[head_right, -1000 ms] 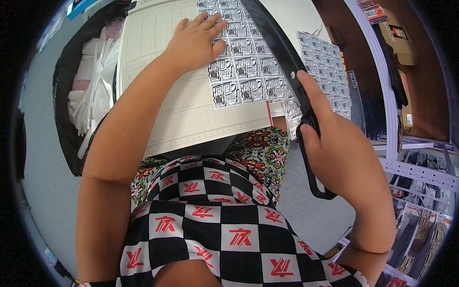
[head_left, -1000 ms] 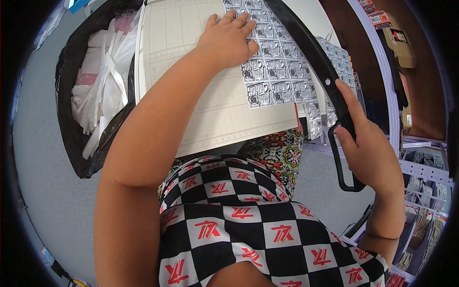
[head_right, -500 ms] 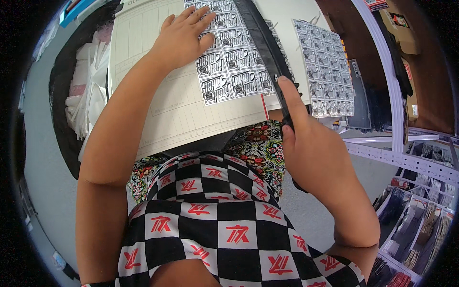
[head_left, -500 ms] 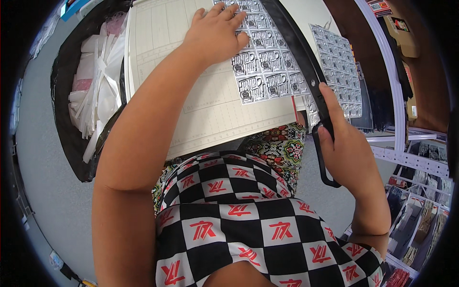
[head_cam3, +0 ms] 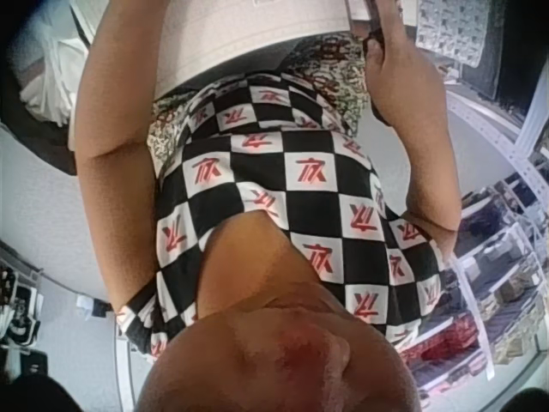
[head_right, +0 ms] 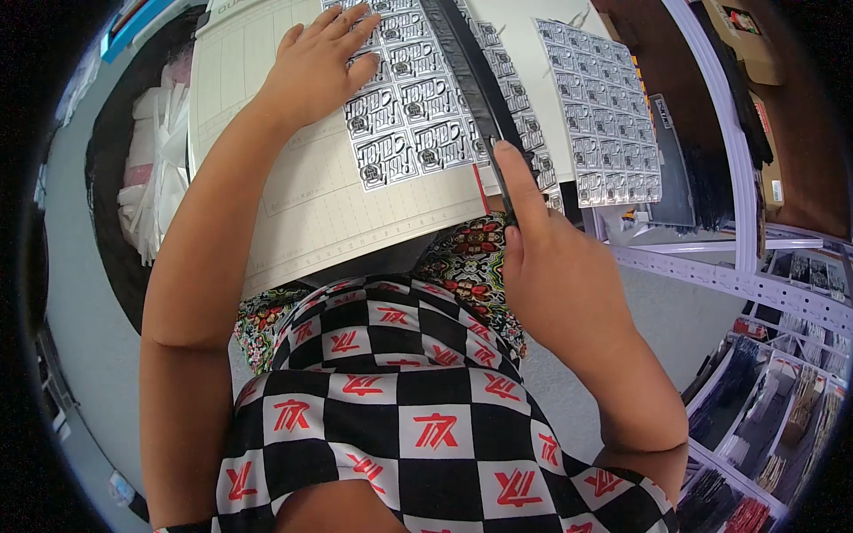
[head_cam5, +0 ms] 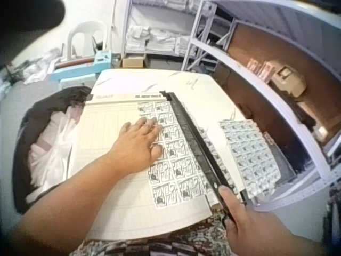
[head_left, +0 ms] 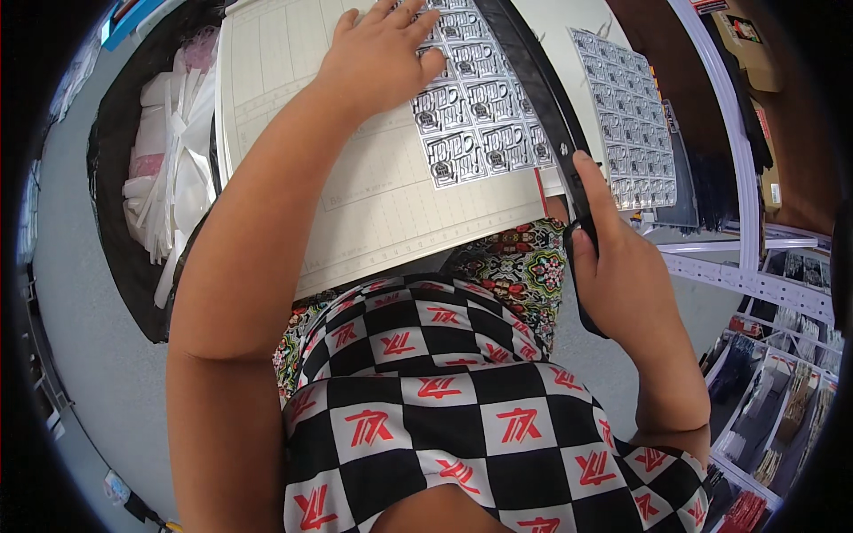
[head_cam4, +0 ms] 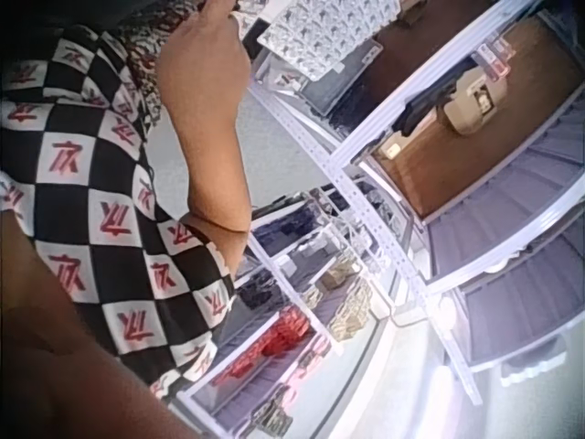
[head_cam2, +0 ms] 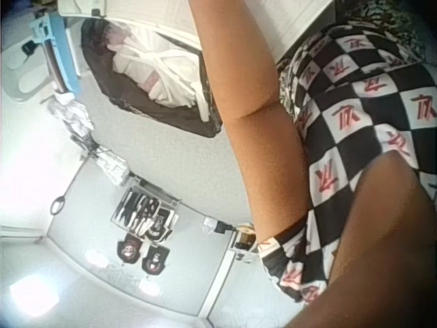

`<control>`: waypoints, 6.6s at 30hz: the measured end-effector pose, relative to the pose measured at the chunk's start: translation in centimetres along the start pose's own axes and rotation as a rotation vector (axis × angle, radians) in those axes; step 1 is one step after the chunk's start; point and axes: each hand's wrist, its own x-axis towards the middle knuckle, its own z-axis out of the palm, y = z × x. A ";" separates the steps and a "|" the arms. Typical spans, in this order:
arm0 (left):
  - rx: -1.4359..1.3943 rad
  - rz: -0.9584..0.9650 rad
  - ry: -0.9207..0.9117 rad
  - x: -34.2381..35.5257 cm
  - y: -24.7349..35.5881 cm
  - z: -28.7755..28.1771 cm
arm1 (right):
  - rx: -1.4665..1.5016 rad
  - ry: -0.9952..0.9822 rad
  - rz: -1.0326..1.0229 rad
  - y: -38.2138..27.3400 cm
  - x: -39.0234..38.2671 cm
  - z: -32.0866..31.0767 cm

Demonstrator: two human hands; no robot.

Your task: The person uses a manual paper cutter to slice a sheet of printed stickers into smaller strips. They repeatedly align the sticker sheet on the cutting mat, pull down the cutter's blade to make a cut, and then lift the blade to reposition the sheet for the next cut. The person occasionally picks up the cut strips to inspect them before continuing the cutting process.

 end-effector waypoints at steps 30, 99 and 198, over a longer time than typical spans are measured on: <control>0.002 -0.006 -0.034 -0.1 0.4 -0.5 | 0.037 0.064 -0.023 1.5 0.2 2.6; 0.033 0.166 0.106 -4.1 6.3 3.2 | -0.057 0.348 -0.135 2.3 0.1 5.1; 0.004 -0.053 0.220 2.6 1.0 3.0 | -0.232 0.045 -0.040 -2.6 -0.3 -8.2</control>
